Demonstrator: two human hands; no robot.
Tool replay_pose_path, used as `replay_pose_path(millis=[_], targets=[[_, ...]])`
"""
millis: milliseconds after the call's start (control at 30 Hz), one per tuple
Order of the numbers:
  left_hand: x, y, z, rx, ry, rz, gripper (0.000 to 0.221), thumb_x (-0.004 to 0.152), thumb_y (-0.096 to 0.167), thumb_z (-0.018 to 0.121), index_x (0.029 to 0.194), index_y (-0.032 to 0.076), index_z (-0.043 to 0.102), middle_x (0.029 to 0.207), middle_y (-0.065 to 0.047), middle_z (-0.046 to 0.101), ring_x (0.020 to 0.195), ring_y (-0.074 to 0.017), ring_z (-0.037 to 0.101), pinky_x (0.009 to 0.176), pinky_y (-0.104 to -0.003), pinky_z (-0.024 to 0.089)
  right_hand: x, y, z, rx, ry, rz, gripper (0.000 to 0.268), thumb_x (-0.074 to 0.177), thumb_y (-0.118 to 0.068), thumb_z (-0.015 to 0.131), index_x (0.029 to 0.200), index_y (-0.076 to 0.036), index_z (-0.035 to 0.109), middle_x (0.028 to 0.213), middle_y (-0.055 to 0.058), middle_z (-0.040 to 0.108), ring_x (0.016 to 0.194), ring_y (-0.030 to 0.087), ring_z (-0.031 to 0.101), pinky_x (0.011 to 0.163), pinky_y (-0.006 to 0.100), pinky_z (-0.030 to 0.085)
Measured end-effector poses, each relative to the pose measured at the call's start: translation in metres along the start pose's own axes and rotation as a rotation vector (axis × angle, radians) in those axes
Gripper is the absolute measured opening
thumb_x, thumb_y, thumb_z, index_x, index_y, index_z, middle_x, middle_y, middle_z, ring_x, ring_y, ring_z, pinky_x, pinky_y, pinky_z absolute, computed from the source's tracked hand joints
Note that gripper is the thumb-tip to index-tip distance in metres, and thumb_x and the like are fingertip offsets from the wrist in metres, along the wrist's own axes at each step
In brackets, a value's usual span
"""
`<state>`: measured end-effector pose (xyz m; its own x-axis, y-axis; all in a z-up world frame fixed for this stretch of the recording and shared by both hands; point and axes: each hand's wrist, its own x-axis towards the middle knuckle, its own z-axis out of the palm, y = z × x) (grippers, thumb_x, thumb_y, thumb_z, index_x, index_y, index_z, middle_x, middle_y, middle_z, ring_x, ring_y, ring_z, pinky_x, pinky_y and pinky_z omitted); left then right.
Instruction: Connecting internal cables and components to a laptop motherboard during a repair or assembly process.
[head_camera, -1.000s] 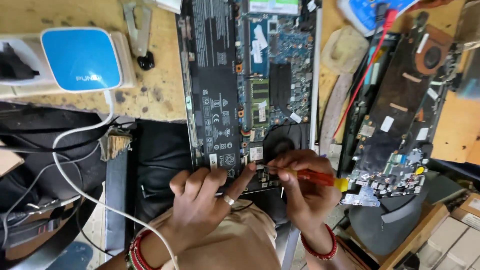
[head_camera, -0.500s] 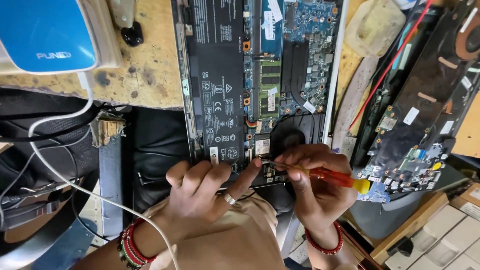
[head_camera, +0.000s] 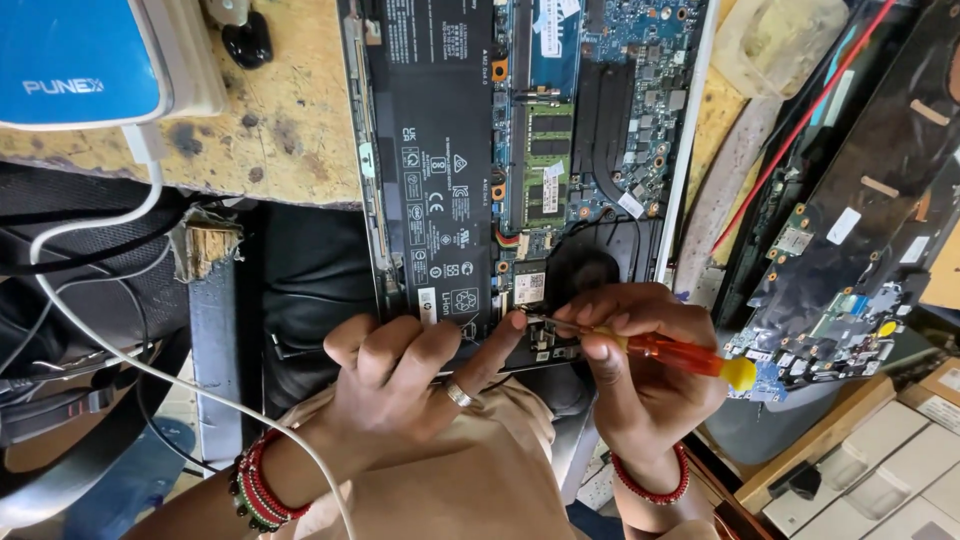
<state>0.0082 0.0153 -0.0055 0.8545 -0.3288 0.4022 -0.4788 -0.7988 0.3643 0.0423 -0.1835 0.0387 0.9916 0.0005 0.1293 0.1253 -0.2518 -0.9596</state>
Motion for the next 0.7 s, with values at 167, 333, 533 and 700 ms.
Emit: replay_pose_path(millis=[167, 333, 533, 700], targets=[[0.0008, -0.0011, 0.0002, -0.018, 0.003, 0.006, 0.047, 0.109, 0.051, 0.036, 0.137, 0.031, 0.068, 0.104, 0.001, 0.046, 0.092, -0.0204, 0.044, 0.079, -0.041, 0.030, -0.0005, -0.0045, 0.0034, -0.018, 0.026, 0.034, 0.021, 0.098, -0.014, 0.067, 0.102, -0.005, 0.048, 0.092, 0.017, 0.060, 0.084, 0.025, 0.070, 0.079, 0.035, 0.070], [0.0026, -0.0011, -0.0013, -0.026, -0.014, -0.005, 0.042, 0.109, 0.046, 0.041, 0.137, 0.032, 0.069, 0.104, 0.001, 0.046, 0.093, -0.0206, 0.046, 0.078, -0.041, 0.032, -0.0007, -0.0040, 0.0047, -0.023, 0.036, 0.029, 0.022, 0.098, -0.015, 0.067, 0.102, -0.005, 0.048, 0.091, 0.017, 0.059, 0.084, 0.024, 0.068, 0.078, 0.036, 0.070], [0.0039, 0.0001, -0.0032, -0.035, -0.040, -0.032, 0.038, 0.108, 0.039, 0.043, 0.137, 0.034, 0.068, 0.106, 0.001, 0.047, 0.095, -0.0213, 0.047, 0.074, -0.041, 0.032, -0.0029, -0.0001, 0.0052, -0.011, 0.054, 0.011, 0.021, 0.098, -0.015, 0.068, 0.101, -0.005, 0.049, 0.092, 0.015, 0.059, 0.085, 0.023, 0.068, 0.078, 0.034, 0.069], [0.0049, -0.0009, -0.0053, -0.028, -0.055, -0.021, 0.036, 0.108, 0.031, 0.048, 0.138, 0.034, 0.068, 0.104, -0.001, 0.046, 0.093, -0.0231, 0.047, 0.069, -0.041, 0.033, -0.0030, -0.0015, 0.0077, -0.013, 0.062, 0.006, 0.022, 0.098, -0.016, 0.067, 0.102, -0.006, 0.048, 0.090, 0.015, 0.058, 0.082, 0.024, 0.067, 0.075, 0.036, 0.069]])
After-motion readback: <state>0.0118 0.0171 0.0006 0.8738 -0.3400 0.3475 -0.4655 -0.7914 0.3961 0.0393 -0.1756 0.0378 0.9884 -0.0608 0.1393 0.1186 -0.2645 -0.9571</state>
